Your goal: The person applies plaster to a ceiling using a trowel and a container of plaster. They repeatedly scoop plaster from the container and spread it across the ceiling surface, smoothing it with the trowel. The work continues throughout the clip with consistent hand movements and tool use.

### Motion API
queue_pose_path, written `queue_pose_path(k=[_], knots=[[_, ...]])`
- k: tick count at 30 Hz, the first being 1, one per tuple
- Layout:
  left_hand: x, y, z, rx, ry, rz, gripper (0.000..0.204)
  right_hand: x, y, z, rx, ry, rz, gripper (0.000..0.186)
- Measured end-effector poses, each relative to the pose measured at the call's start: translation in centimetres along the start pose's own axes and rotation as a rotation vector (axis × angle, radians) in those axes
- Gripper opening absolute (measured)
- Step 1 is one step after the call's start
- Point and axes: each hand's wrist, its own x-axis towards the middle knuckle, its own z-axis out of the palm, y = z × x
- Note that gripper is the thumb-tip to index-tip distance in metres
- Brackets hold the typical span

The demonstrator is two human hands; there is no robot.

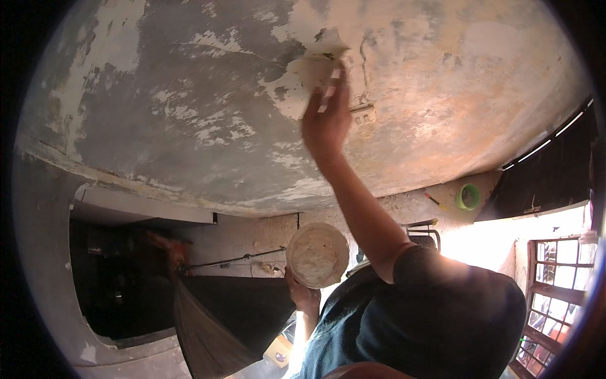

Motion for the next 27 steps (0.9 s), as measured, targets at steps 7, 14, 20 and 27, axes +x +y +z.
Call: queue_pose_path(k=[7, 14, 20, 27], knots=[[0.2, 2.1, 1.6, 0.23, -0.051, 0.196, 0.065, -3.0, -4.0, 4.3, 0.009, -0.29, -0.146, 0.078], [1.9, -0.9, 1.1, -0.665, 0.062, -0.362, 0.052, -2.6, -0.2, -0.9, 0.172, -0.055, -0.042, 0.068], [0.5, -0.6, 0.8, 0.062, -0.048, 0.1, 0.083, 3.1, -1.9, -0.2, -0.155, -0.033, 0.133, 0.07], [0.1, -0.1, -0.3, 0.747, 0.024, 0.439, 0.064, -2.4, -7.0, 5.0, 0.043, -0.343, -0.128, 0.063]])
